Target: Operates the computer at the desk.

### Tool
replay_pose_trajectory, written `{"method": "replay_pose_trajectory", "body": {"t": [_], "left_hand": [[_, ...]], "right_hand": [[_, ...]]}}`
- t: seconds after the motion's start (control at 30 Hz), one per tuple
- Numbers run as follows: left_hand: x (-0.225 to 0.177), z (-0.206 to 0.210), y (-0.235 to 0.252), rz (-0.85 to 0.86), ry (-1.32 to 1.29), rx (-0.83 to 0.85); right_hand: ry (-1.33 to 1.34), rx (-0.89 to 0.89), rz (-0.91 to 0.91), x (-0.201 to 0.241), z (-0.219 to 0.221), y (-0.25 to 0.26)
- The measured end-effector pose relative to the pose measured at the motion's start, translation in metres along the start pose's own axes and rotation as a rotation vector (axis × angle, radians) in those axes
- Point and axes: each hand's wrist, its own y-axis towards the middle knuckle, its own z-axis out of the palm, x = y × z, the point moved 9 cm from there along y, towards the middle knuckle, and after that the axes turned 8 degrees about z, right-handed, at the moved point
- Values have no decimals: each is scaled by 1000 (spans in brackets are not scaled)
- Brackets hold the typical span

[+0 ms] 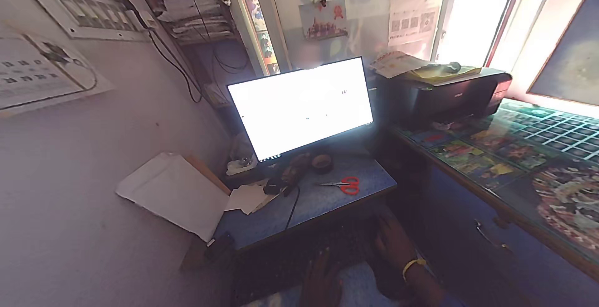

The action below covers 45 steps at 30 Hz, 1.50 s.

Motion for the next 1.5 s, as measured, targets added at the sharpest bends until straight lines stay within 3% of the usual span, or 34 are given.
{"method": "replay_pose_trajectory", "body": {"t": [0.3,0.63,0.8,0.9,1.13,1.27,1.3,1.33,1.37,1.4,1.43,1.5], "left_hand": [[4,-8,2,-148,-18,48],[8,-6,0,-132,-18,5],[6,-3,2,-146,-13,133],[7,3,2,-108,-8,149],[7,2,3,-83,25,107],[-6,-26,7,-159,50,93],[-11,-43,11,-223,53,204],[-16,-60,15,-345,-3,501],[-16,-60,15,-336,-28,503],[-12,-44,10,-218,-9,234],[-7,-27,7,-151,-8,133],[-3,-12,7,-109,-9,140]], "right_hand": [[8,25,19,-1,1,0],[-51,-29,-54,5,-1,-1],[-19,88,80,-1,-2,3],[-23,70,133,-5,-5,3],[-45,147,51,-1,6,2],[14,210,-37,16,-3,-4],[15,199,-51,16,-1,-4],[18,171,-64,16,0,-3],[17,139,-72,16,-2,-3],[5,105,-77,17,-6,-3],[-11,86,-73,18,-9,-4],[-16,88,-43,16,-10,-7]]}}
